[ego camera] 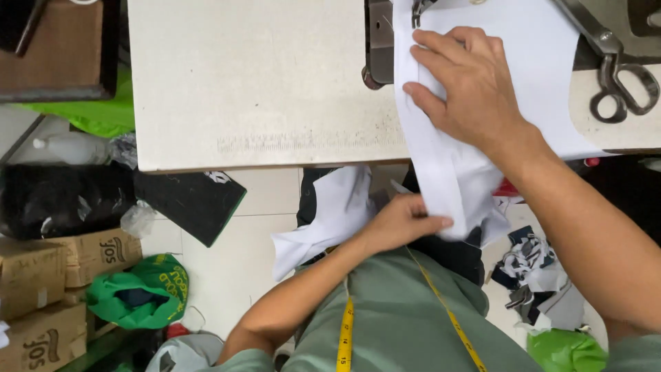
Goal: Sewing long strips of white fabric together using an industrial sewing machine.
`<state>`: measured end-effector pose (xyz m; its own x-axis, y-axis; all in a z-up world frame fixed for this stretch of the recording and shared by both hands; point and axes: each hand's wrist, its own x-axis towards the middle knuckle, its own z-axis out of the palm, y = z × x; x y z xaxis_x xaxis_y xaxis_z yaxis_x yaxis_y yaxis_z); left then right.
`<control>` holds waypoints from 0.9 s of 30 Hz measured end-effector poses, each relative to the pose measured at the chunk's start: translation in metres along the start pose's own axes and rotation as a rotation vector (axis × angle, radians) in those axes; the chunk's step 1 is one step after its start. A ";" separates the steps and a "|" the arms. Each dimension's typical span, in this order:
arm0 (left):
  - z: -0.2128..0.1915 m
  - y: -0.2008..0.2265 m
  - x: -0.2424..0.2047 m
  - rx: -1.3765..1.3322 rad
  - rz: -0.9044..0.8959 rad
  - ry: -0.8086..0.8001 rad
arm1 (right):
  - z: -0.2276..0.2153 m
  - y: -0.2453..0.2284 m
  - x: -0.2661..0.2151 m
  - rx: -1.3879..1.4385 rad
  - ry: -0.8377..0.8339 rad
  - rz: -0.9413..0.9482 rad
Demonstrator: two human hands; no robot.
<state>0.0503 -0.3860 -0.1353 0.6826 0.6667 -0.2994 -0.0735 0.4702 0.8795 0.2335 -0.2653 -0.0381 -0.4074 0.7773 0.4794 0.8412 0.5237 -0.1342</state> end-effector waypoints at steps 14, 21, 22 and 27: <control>0.020 0.052 -0.141 0.678 -0.157 0.121 | 0.001 -0.001 -0.004 0.014 0.005 0.030; -0.026 0.088 -0.105 1.651 -0.209 -0.100 | 0.001 0.002 -0.001 -0.014 -0.030 0.040; -0.026 0.116 -0.099 1.569 0.047 -0.006 | 0.001 0.001 -0.001 -0.001 -0.051 0.055; -0.063 0.158 -0.001 1.441 0.741 0.257 | 0.013 0.004 -0.006 -0.021 -0.011 0.068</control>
<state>-0.0076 -0.2759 -0.0195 0.6666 0.6296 0.3990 0.4883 -0.7733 0.4043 0.2345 -0.2633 -0.0528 -0.3527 0.8148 0.4602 0.8745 0.4620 -0.1479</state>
